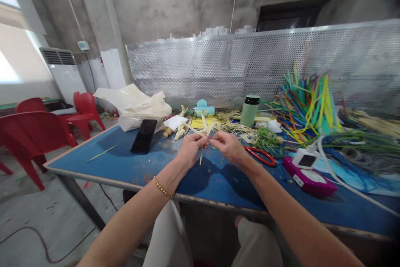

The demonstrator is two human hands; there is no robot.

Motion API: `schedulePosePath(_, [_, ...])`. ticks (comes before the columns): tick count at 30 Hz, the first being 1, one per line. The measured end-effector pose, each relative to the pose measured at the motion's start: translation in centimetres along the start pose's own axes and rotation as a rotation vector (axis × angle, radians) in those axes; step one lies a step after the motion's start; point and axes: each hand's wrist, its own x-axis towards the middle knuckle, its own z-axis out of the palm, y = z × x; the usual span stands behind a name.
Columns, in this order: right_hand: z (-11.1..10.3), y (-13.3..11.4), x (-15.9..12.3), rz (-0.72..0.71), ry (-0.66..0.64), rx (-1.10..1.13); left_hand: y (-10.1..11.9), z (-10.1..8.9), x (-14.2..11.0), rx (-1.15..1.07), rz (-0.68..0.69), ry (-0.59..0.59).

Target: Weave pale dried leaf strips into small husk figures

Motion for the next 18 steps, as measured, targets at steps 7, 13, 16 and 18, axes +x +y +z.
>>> schedulePosePath(7, [0.08,0.33,0.19,0.001,0.023,0.077,-0.56,-0.14,-0.08,0.023,-0.097,-0.078])
schedulePosePath(13, [-0.03,0.47,0.41,0.026,0.176,0.151,0.01,0.19,-0.52,-0.033,-0.15,-0.163])
schedulePosePath(16, [-0.04,0.45,0.36,0.036,0.182,0.197,0.26,0.27,-0.57,-0.013,-0.162,-0.18])
schedulePosePath(18, [0.03,0.24,0.25,0.047,0.181,0.212,0.32,0.29,-0.6,0.038,-0.138,-0.183])
